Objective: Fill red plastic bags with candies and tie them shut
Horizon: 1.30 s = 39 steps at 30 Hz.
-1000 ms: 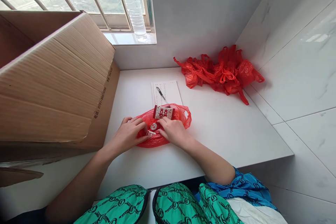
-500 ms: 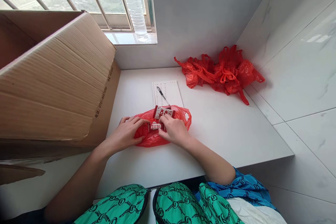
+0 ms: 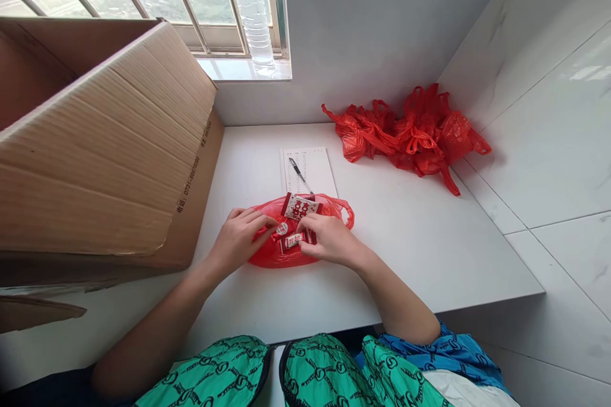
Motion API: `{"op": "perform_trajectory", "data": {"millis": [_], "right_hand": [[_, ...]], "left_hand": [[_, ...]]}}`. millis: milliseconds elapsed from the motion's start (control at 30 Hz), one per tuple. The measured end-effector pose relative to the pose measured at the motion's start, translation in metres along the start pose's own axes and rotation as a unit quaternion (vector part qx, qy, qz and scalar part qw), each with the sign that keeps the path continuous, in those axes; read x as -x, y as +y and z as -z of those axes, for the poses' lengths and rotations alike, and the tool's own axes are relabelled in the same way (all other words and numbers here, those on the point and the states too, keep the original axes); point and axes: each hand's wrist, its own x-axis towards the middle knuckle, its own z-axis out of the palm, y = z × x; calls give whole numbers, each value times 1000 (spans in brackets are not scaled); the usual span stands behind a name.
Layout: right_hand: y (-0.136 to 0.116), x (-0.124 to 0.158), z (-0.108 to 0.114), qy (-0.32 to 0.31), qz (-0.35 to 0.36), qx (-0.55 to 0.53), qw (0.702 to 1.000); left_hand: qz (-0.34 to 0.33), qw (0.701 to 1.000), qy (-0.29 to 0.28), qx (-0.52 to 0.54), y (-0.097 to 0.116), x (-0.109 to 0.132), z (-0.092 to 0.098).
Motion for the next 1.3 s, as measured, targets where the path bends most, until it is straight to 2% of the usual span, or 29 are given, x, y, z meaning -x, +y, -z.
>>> {"op": "perform_trajectory", "data": {"millis": [100,200,400,633,800,1000,1167,1300], "right_hand": [[6,1,-5,-25,5,39,999],[10,0,-12,-16,-5,78,997],[9,-2,-15,14,-26,110,993],[7,-5,-11,42,-69,76,994],[-2,-7,-14,62,-53,-58,995],[-4,-8,-16,22,-72,-186,980],[-4,-7,-14,22,-77,-206,975],[-5,-7,-10,25,-59,-167,984]], "left_hand": [[9,999,-26,-16,-2,2,-11],[26,998,-42,-42,-3,3,-18],[34,997,-41,-56,2,1,-15],[-19,998,-58,-11,-4,-1,1],[-69,997,2,22,-1,-2,4],[-70,995,51,53,7,-2,2],[-66,994,49,70,5,-2,8],[-63,995,39,65,3,-2,11]]}}
